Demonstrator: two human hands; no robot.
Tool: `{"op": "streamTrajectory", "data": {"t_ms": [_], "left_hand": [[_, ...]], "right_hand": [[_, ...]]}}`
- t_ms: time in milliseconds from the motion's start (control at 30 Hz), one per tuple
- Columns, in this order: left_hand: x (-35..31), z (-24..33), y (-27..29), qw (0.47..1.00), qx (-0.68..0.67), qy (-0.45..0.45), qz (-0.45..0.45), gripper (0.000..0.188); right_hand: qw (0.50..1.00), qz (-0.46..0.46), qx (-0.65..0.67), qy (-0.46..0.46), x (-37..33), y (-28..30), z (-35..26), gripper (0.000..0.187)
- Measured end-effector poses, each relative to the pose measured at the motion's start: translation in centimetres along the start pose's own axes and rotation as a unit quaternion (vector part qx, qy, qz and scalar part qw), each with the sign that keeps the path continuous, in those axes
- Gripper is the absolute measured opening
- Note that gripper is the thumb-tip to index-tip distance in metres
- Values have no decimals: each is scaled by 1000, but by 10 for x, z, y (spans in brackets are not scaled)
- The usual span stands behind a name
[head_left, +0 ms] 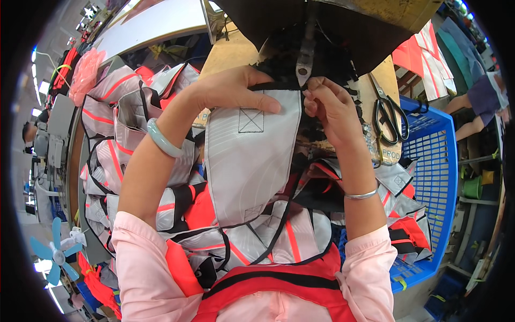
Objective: The person operates a sewing machine to stitch the edges of grey and red fabric bags. They pick up a bag from a pile, align the edges under the presser foot, and sew a seam. After cutting the thread, they place the finished bag into a blue crate and repeat the process with the next item.
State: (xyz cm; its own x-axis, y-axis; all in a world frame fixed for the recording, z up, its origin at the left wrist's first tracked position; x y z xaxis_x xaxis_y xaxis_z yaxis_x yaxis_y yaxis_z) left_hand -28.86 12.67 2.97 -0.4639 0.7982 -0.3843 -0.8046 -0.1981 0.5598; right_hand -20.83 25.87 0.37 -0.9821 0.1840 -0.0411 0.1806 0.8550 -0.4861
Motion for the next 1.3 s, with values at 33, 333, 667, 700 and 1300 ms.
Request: {"op": "streamTrajectory", "data": {"t_ms": [33,333,667,700,1300], "left_hand": [[1,-2,1,1000,-6,1,2,64],[-1,5,-2,999,-48,-17,1,55],[-18,4,-13,997,-56,-52,6,39],[-22,7,-16,997,-50,-62,7,38],[-127,-2,-101,966,-62,-244,54,36]], "right_hand": [[1000,3,-7,7,1,1,-1,7],[998,41,22,41,-4,4,1,18],[764,177,-560,268,-53,32,-65,19],[793,162,-557,186,-59,30,-58,19],[982,-168,-78,45,-193,-28,4,42]]}}
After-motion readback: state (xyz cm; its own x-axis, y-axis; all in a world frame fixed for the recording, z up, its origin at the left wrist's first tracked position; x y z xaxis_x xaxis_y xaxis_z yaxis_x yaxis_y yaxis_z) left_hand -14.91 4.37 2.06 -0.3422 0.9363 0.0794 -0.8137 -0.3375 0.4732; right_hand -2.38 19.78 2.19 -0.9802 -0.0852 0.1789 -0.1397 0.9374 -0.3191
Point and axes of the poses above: each hand's wrist, its own x-axis towards the middle knuckle, its own y-axis out of the back of the hand, z = x × y, the point moved 9 cm from there along x, towards the middle knuckle
